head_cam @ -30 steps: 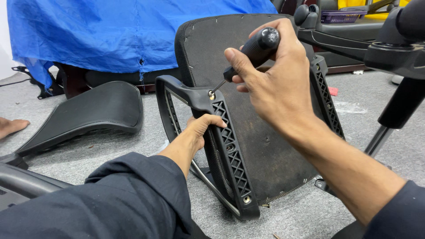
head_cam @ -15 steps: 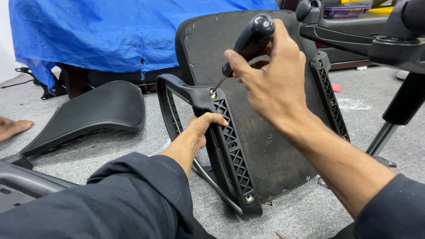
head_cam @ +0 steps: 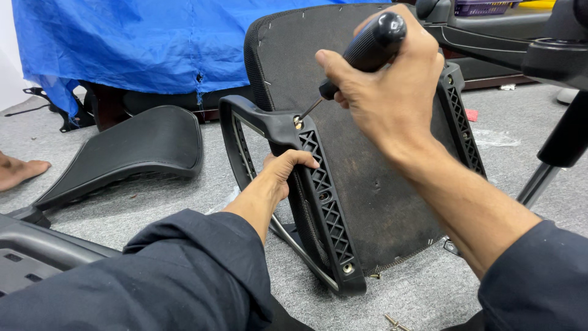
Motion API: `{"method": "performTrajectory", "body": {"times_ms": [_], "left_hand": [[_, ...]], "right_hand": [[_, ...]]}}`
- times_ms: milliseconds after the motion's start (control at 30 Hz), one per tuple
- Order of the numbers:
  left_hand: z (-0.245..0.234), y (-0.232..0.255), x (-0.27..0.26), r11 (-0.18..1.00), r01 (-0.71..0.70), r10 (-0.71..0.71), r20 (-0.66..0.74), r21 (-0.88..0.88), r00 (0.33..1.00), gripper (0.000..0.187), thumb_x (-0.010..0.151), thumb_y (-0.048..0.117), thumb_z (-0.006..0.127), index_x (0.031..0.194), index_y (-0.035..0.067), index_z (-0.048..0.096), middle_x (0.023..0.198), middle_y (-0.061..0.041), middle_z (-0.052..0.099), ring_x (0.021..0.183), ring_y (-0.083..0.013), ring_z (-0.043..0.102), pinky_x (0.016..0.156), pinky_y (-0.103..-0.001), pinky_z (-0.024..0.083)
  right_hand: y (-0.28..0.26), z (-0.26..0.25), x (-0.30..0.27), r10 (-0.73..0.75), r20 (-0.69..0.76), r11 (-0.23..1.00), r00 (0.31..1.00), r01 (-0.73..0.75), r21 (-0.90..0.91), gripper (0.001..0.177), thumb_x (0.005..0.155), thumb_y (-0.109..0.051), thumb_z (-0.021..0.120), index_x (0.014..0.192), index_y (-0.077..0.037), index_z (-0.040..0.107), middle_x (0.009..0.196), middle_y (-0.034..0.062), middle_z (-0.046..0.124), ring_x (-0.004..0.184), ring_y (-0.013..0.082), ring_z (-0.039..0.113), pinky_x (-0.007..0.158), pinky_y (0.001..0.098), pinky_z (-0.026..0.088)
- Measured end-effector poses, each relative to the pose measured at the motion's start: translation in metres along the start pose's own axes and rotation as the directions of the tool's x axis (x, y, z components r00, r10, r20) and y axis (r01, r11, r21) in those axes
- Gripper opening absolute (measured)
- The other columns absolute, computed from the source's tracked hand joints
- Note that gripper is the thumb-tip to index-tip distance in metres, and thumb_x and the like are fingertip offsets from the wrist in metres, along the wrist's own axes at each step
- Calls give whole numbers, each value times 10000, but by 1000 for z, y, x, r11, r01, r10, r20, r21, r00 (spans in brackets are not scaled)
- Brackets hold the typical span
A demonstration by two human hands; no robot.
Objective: The person attaches a black plastic armrest to the side of a chair seat using a screwdriver. They align the armrest, insert screws, and tighten them to secure the part to the chair frame.
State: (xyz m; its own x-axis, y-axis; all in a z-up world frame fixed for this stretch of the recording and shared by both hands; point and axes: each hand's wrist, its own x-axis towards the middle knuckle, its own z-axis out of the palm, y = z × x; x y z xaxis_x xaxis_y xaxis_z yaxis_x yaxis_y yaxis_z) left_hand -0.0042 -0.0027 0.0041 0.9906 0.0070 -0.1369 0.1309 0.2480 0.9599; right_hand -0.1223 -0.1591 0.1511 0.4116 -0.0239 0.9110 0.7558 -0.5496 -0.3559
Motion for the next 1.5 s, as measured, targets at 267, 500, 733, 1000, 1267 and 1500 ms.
{"method": "performTrajectory", "body": {"times_ms": [267, 500, 733, 1000, 1267, 1500], "left_hand": [[1, 0, 7, 999, 12, -12, 9, -42, 1000, 616, 469, -17, 811, 1021, -99, 550, 833, -195, 638, 675, -298, 679, 607, -562, 627], [-3, -5, 24, 998, -19, 23, 63, -54, 998, 455, 451, -60, 808, 871, -69, 634, 732, -153, 646, 558, -267, 642, 522, -490, 589], [-2, -3, 21, 999, -2, 3, 23, -50, 1000, 476, 454, -66, 803, 887, -56, 606, 741, -156, 646, 594, -264, 656, 551, -500, 610], [-4, -5, 23, 998, -26, 28, 50, -49, 998, 452, 462, -52, 806, 869, -60, 609, 744, -156, 636, 584, -260, 646, 546, -489, 605], [-4, -6, 25, 996, -18, 22, 51, -87, 998, 446, 459, -70, 796, 860, -47, 603, 755, -152, 649, 585, -257, 662, 538, -485, 612], [-4, -7, 28, 994, -44, 51, 74, -102, 996, 432, 453, -74, 794, 843, -35, 611, 740, -138, 644, 574, -251, 651, 511, -450, 587]], "right_hand": [[-6, -8, 11, 263, 180, 953, 948, -284, 105, 180, 862, -110, 841, 866, 12, 708, 745, 104, 741, 626, 109, 764, 554, 225, 665], [-6, -8, 6, 243, 215, 950, 946, -277, 146, 171, 814, -40, 839, 896, 19, 701, 817, 124, 747, 684, 130, 780, 604, 232, 685], [-13, -10, 5, 211, 153, 975, 965, -219, 37, 170, 791, -33, 806, 908, -8, 685, 781, 109, 726, 682, 124, 766, 607, 204, 653], [-10, 4, 0, 236, 64, 966, 970, -241, 88, 190, 854, -143, 809, 836, 10, 697, 757, 109, 731, 642, 142, 760, 548, 205, 632], [-5, -17, 10, 437, 204, 859, 876, -474, 192, 189, 1000, -179, 568, 901, -22, 606, 748, 45, 654, 626, 144, 779, 581, 233, 691], [2, -28, 20, 17, 403, 935, 915, 129, -331, 268, 1071, -164, 514, 1009, 59, 649, 769, 152, 717, 664, 191, 730, 537, 280, 592]]}}
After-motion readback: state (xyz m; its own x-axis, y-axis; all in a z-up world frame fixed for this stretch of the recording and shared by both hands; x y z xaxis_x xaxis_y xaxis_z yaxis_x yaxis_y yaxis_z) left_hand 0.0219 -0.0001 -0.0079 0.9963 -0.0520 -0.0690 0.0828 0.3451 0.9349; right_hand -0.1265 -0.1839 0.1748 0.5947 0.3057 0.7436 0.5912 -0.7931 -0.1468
